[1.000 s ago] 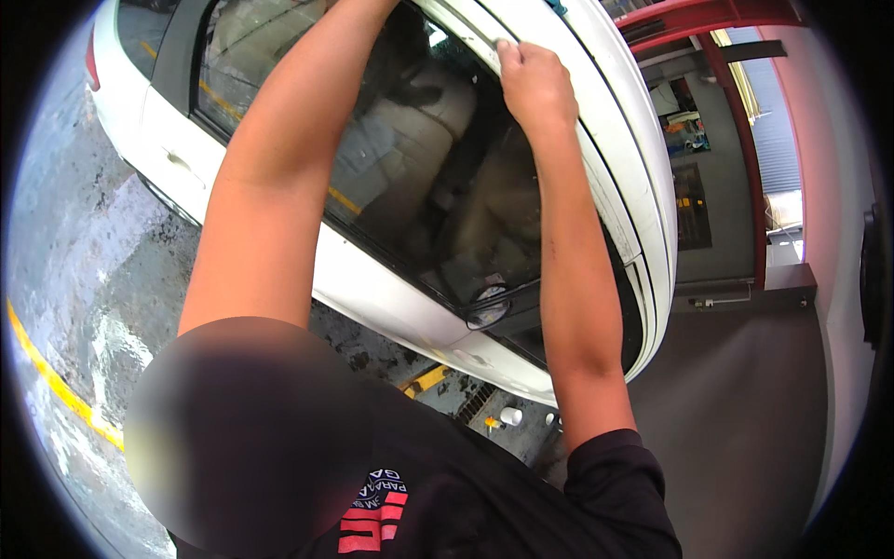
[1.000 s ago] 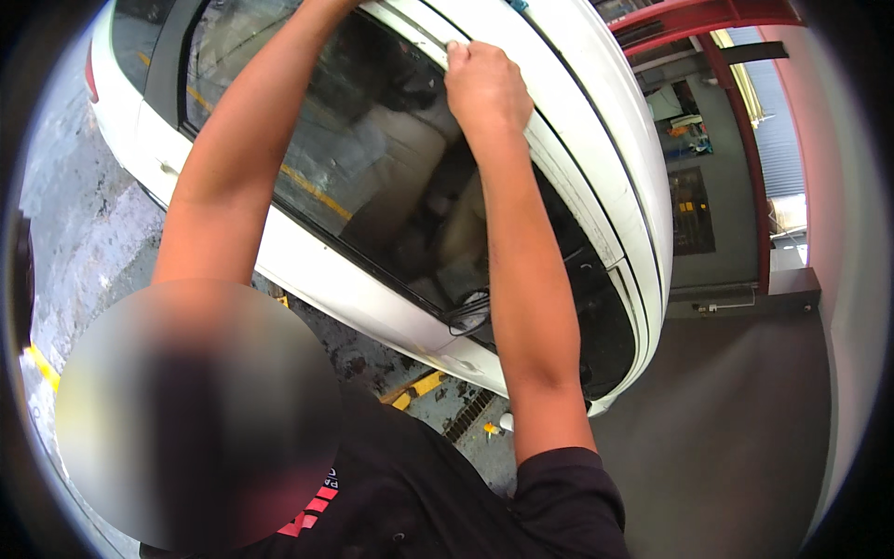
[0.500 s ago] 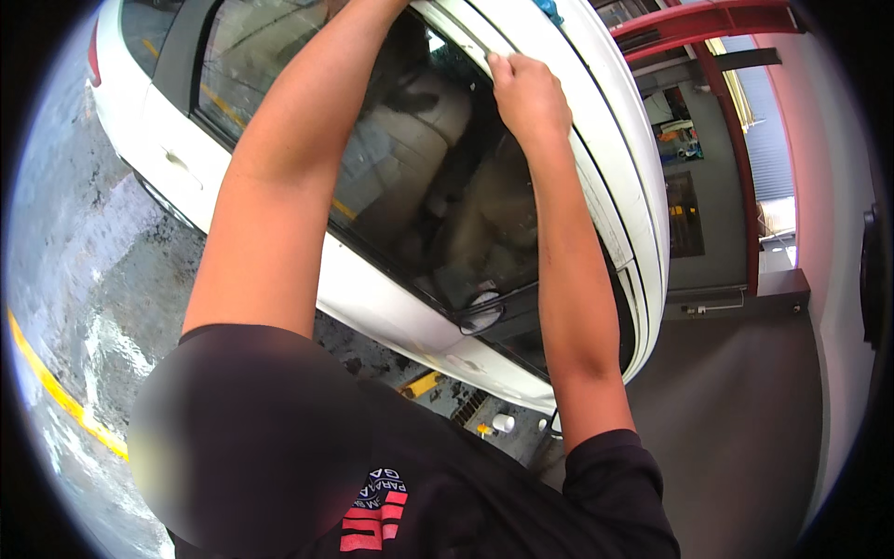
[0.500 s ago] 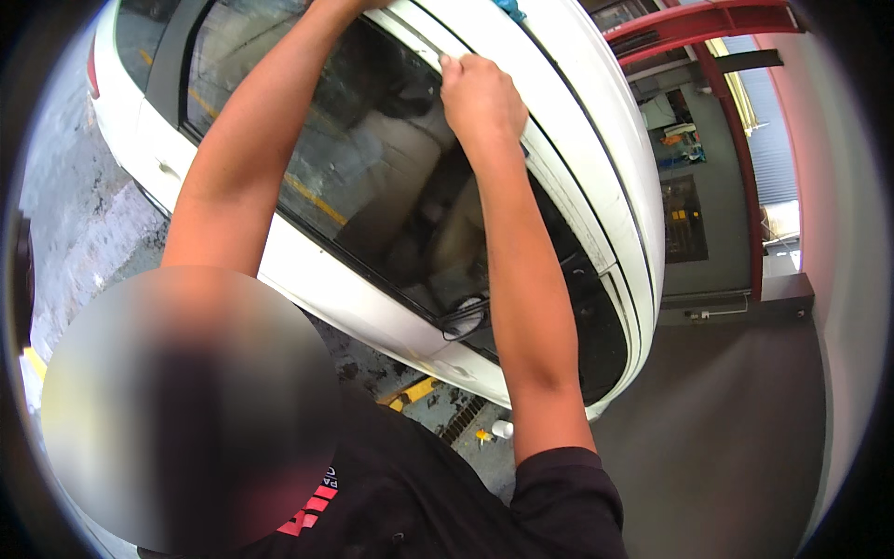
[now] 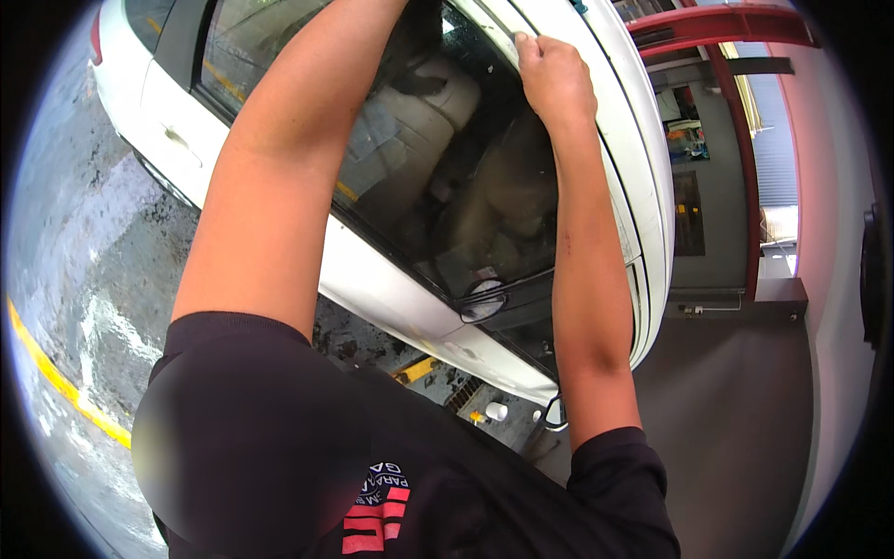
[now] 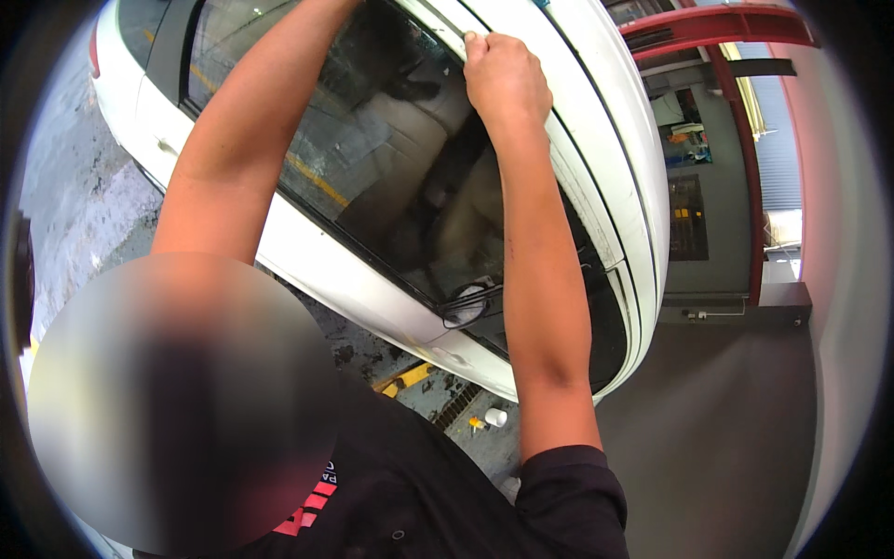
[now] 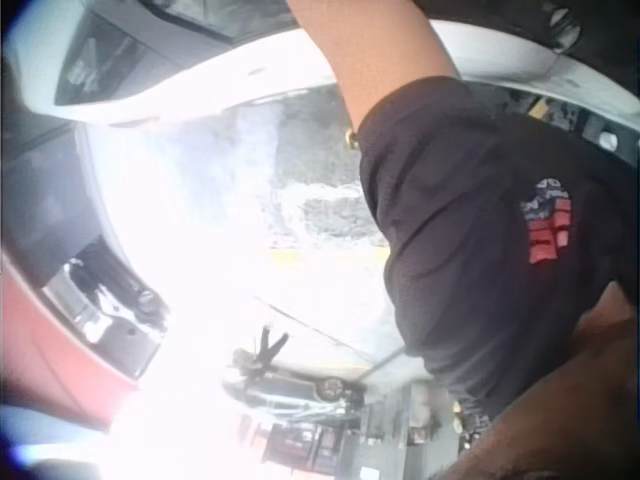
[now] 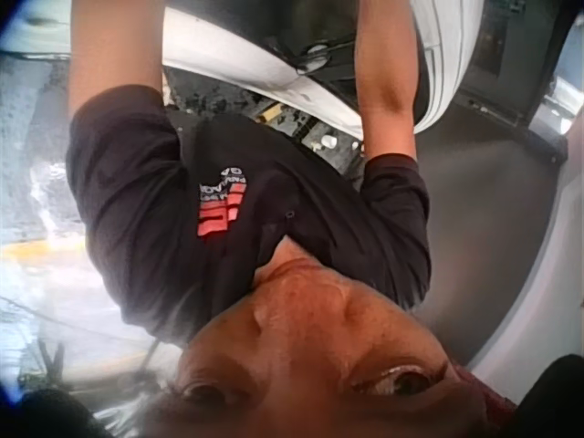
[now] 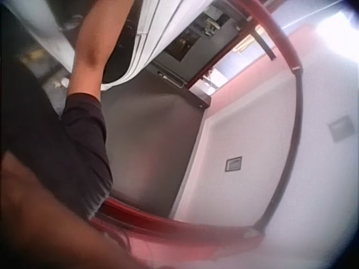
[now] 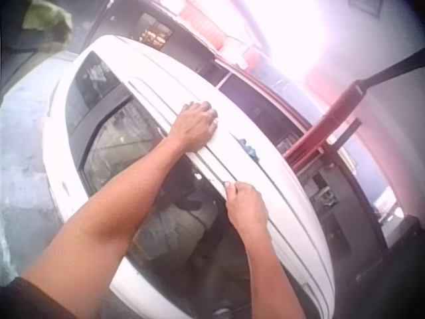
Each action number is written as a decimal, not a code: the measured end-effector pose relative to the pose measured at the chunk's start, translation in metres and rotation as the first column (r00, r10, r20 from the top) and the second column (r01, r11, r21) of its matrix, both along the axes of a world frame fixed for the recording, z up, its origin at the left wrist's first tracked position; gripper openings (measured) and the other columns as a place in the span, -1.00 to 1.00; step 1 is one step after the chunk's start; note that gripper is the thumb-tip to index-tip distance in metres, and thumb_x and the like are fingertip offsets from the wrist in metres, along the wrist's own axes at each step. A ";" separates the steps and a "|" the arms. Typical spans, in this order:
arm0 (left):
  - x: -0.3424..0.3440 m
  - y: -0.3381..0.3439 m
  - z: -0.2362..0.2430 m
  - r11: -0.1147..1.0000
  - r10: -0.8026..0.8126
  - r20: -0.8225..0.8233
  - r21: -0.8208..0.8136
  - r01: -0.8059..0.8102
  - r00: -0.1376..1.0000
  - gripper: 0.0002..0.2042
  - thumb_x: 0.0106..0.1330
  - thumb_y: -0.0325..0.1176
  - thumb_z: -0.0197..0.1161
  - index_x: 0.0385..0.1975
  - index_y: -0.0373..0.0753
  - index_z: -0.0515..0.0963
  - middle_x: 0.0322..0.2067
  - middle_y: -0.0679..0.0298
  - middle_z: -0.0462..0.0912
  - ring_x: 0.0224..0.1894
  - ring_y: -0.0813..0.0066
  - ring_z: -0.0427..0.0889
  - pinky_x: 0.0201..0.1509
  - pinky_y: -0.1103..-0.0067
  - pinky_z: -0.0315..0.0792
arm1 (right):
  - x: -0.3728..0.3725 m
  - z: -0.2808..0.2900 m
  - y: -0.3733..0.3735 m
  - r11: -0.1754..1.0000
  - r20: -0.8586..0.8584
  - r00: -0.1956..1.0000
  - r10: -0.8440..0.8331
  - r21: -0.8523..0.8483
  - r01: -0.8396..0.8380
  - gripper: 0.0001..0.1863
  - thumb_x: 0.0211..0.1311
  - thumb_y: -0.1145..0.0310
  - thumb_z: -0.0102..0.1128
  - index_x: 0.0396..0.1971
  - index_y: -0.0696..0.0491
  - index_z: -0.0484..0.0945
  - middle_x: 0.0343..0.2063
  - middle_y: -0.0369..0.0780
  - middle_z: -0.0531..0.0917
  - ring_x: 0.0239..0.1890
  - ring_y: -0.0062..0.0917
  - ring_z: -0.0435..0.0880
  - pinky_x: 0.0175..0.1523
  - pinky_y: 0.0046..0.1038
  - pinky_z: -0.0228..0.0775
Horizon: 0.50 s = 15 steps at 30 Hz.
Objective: The person uses a squeegee to press a tint film onto the rear window of a white car, working along the top edge and then smoothing the surface to remove bubbles and ensure adhesion.
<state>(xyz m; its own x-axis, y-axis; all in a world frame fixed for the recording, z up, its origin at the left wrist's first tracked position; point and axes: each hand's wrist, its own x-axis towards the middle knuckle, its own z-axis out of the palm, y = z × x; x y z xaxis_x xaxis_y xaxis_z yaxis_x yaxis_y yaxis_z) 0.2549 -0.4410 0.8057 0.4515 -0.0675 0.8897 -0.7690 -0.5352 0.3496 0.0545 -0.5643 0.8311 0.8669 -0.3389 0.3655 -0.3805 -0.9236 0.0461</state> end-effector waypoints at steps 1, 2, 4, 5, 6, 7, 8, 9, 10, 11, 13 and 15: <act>0.001 0.001 -0.003 1.000 0.016 0.005 -0.003 -0.016 1.000 -0.72 0.45 -0.22 0.08 -0.11 -0.26 0.65 -0.03 0.06 0.62 0.14 0.05 0.56 0.33 0.17 0.32 | -0.003 0.003 0.000 1.000 -0.025 1.000 -0.018 0.005 0.018 -0.51 0.51 -0.06 -0.01 -0.23 0.04 0.73 -0.22 -0.04 0.78 -0.10 -0.03 0.73 0.02 -0.04 0.54; 0.004 0.002 -0.004 0.999 0.032 0.010 -0.007 -0.032 0.999 -0.72 0.45 -0.22 0.08 -0.11 -0.26 0.65 -0.03 0.05 0.62 0.14 0.05 0.56 0.33 0.17 0.32 | -0.006 0.004 0.003 0.999 -0.051 0.998 -0.035 0.010 0.036 -0.51 0.51 -0.06 -0.02 -0.23 0.04 0.73 -0.22 -0.03 0.78 -0.10 -0.01 0.73 0.01 -0.04 0.55; 0.001 -0.003 0.000 1.000 0.016 -0.013 0.020 -0.016 1.000 -0.71 0.45 -0.22 0.08 -0.09 -0.26 0.65 -0.02 0.06 0.62 0.15 0.06 0.56 0.35 0.17 0.31 | -0.006 -0.001 0.006 0.999 0.000 0.999 -0.036 0.019 0.036 -0.52 0.52 -0.04 -0.01 -0.24 0.04 0.73 -0.24 -0.03 0.78 -0.11 -0.02 0.74 0.01 -0.05 0.54; 0.002 -0.001 0.001 1.000 0.011 -0.024 0.012 -0.010 1.000 -0.71 0.45 -0.22 0.08 -0.09 -0.26 0.65 -0.02 0.06 0.62 0.15 0.06 0.56 0.35 0.18 0.31 | 0.001 -0.002 0.010 0.999 0.008 0.999 -0.032 -0.002 0.032 -0.53 0.52 -0.03 -0.01 -0.24 0.04 0.73 -0.24 -0.04 0.78 -0.11 -0.04 0.74 0.01 -0.05 0.54; -0.001 0.002 0.002 1.000 0.005 -0.033 0.010 -0.005 0.999 -0.71 0.45 -0.22 0.09 -0.09 -0.26 0.65 -0.02 0.06 0.62 0.16 0.07 0.56 0.36 0.18 0.31 | 0.004 -0.002 0.012 0.999 0.018 0.999 -0.026 -0.017 0.027 -0.54 0.52 -0.02 0.00 -0.25 0.04 0.73 -0.24 -0.05 0.78 -0.11 -0.06 0.74 0.01 -0.06 0.54; -0.002 0.001 -0.001 1.000 0.010 -0.020 0.007 -0.010 1.000 -0.71 0.45 -0.22 0.09 -0.09 -0.26 0.65 -0.02 0.06 0.62 0.16 0.06 0.56 0.36 0.17 0.31 | 0.006 0.001 0.008 1.000 0.008 1.000 0.021 0.021 -0.022 -0.53 0.52 -0.03 -0.01 -0.24 0.04 0.73 -0.21 -0.05 0.79 -0.10 -0.07 0.75 0.03 -0.05 0.54; -0.001 -0.002 -0.006 1.000 0.015 -0.007 0.003 -0.015 1.000 -0.71 0.45 -0.22 0.09 -0.10 -0.27 0.65 -0.02 0.06 0.62 0.16 0.06 0.56 0.36 0.17 0.31 | -0.004 0.003 0.007 0.999 -0.020 1.000 -0.020 0.045 0.021 -0.53 0.52 -0.03 -0.01 -0.24 0.04 0.73 -0.21 -0.05 0.79 -0.09 -0.06 0.75 0.03 -0.05 0.54; 0.001 -0.001 -0.004 1.000 0.030 0.010 -0.007 -0.030 1.000 -0.71 0.45 -0.22 0.09 -0.10 -0.27 0.65 -0.02 0.05 0.62 0.16 0.06 0.56 0.36 0.17 0.31 | -0.010 0.007 0.005 0.997 -0.045 0.998 -0.051 0.061 0.054 -0.52 0.53 -0.03 -0.02 -0.24 0.04 0.73 -0.21 -0.04 0.79 -0.09 -0.06 0.75 0.04 -0.04 0.54; 0.003 0.000 -0.002 0.999 0.035 0.002 -0.005 -0.035 0.999 -0.71 0.45 -0.23 0.09 -0.10 -0.27 0.65 -0.01 0.05 0.62 0.16 0.06 0.56 0.35 0.17 0.31 | -0.011 0.009 0.003 0.993 -0.071 0.994 -0.082 0.076 0.087 -0.52 0.53 -0.04 -0.03 -0.23 0.04 0.74 -0.21 -0.04 0.79 -0.08 -0.05 0.75 0.05 -0.04 0.54; 0.005 -0.001 0.001 0.999 0.041 -0.007 -0.002 -0.041 0.999 -0.71 0.45 -0.23 0.09 -0.09 -0.27 0.65 -0.01 0.05 0.62 0.16 0.05 0.56 0.35 0.17 0.31 | -0.001 0.000 0.001 1.000 0.011 1.000 -0.024 -0.002 0.024 -0.53 0.52 -0.04 -0.01 -0.22 0.01 0.75 -0.20 -0.05 0.79 -0.06 -0.06 0.74 0.06 -0.04 0.54; -0.004 -0.004 0.001 1.000 0.014 -0.036 0.006 -0.014 0.999 -0.71 0.45 -0.23 0.09 -0.09 -0.27 0.65 -0.01 0.05 0.62 0.16 0.04 0.56 0.34 0.17 0.31 | 0.006 0.000 0.016 0.999 0.028 0.999 -0.018 -0.043 0.020 -0.53 0.51 -0.03 -0.01 -0.20 0.01 0.75 -0.18 -0.02 0.78 -0.05 -0.04 0.74 0.07 -0.04 0.55; -0.006 0.003 0.005 1.000 -0.014 -0.050 0.018 0.015 0.999 -0.71 0.44 -0.22 0.09 -0.09 -0.28 0.65 -0.01 0.05 0.62 0.15 0.04 0.55 0.33 0.17 0.32 | 0.000 0.005 0.014 1.000 -0.013 1.000 -0.016 -0.003 0.016 -0.53 0.52 -0.03 -0.01 -0.20 0.03 0.75 -0.19 0.00 0.78 -0.05 -0.02 0.74 0.07 -0.05 0.55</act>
<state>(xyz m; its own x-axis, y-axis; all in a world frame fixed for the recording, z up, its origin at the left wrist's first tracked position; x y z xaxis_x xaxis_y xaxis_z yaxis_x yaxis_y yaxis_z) 0.2485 -0.4378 0.8104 0.4938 -0.0909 0.8648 -0.7588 -0.5308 0.3775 0.0549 -0.5506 0.8361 0.8662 -0.3513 0.3553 -0.3943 -0.9174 0.0542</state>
